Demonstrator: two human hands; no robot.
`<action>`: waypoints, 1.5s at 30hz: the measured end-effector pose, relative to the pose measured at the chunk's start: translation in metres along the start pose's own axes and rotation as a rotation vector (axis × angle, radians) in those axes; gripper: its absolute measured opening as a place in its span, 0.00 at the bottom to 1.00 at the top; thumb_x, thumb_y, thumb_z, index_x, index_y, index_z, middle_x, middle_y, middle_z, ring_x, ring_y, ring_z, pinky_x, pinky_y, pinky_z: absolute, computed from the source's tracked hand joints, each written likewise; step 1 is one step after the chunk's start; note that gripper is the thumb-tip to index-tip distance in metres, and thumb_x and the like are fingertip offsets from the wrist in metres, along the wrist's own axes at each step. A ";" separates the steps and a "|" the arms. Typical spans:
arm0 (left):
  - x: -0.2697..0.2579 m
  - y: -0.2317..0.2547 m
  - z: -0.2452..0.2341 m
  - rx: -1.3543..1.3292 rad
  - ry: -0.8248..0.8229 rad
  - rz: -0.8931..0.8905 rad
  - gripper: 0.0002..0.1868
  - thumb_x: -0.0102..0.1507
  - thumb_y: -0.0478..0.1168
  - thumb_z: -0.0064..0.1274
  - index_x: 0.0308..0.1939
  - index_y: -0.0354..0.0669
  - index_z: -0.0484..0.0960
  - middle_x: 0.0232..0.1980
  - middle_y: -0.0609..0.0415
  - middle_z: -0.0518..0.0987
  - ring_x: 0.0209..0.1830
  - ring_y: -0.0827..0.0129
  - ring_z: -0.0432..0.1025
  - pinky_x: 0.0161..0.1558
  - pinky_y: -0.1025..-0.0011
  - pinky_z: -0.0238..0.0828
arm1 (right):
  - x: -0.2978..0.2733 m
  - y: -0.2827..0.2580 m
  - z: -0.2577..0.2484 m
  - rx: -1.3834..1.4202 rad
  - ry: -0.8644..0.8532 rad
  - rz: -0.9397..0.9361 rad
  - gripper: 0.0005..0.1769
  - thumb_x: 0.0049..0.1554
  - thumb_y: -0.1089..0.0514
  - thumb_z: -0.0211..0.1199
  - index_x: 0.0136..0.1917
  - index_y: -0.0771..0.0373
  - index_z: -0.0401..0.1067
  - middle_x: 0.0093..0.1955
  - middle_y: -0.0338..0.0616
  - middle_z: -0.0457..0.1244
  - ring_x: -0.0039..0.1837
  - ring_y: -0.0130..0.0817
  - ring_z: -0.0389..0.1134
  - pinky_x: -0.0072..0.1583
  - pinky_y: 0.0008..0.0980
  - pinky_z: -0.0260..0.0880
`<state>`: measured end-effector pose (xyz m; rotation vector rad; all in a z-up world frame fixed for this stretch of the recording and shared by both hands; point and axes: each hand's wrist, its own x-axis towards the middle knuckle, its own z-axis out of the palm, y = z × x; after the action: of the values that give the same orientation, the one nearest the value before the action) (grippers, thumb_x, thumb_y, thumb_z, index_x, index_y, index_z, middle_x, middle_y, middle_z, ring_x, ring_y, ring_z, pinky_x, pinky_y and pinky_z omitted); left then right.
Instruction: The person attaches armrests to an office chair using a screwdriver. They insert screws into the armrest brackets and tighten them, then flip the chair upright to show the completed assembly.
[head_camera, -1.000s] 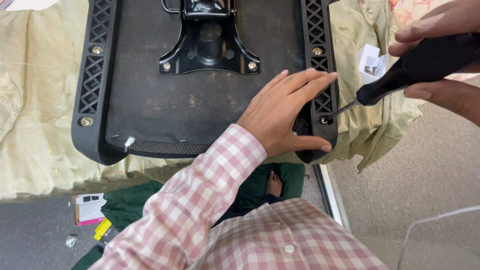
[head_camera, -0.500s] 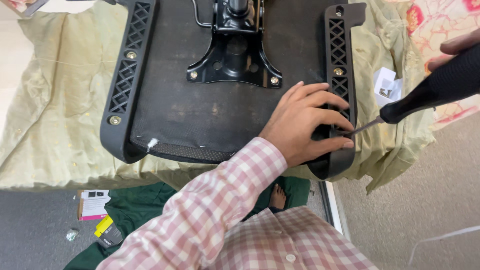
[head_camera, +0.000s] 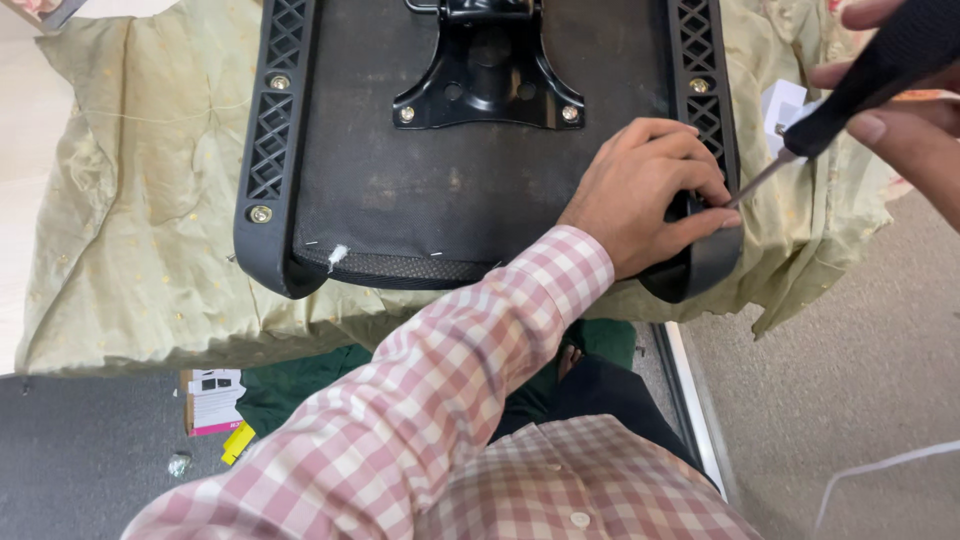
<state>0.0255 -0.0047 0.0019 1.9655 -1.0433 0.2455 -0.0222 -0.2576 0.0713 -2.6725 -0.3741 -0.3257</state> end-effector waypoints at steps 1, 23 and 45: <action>0.001 -0.001 0.000 0.002 -0.001 -0.004 0.12 0.56 0.53 0.67 0.36 0.53 0.91 0.49 0.63 0.83 0.65 0.61 0.68 0.69 0.58 0.61 | -0.001 -0.011 0.001 -0.054 -0.012 0.035 0.22 0.68 0.63 0.53 0.74 0.68 0.59 0.62 0.62 0.66 0.58 0.50 0.72 0.60 0.46 0.74; -0.012 0.013 0.001 0.025 0.116 -0.002 0.09 0.56 0.46 0.69 0.32 0.47 0.88 0.48 0.60 0.85 0.66 0.58 0.71 0.67 0.59 0.66 | 0.005 -0.084 -0.026 0.247 0.063 -0.535 0.44 0.63 0.75 0.66 0.79 0.49 0.45 0.63 0.51 0.63 0.64 0.39 0.72 0.66 0.35 0.78; -0.011 0.019 -0.007 -0.023 0.058 -0.148 0.09 0.57 0.49 0.66 0.33 0.49 0.90 0.49 0.62 0.86 0.56 0.66 0.77 0.71 0.57 0.61 | 0.005 -0.076 -0.033 0.308 -0.068 -0.411 0.48 0.63 0.73 0.63 0.81 0.44 0.39 0.64 0.53 0.66 0.65 0.39 0.73 0.66 0.39 0.80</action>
<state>0.0053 0.0020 0.0118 1.9923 -0.8549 0.2069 -0.0462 -0.2042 0.1302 -2.2957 -0.9205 -0.2710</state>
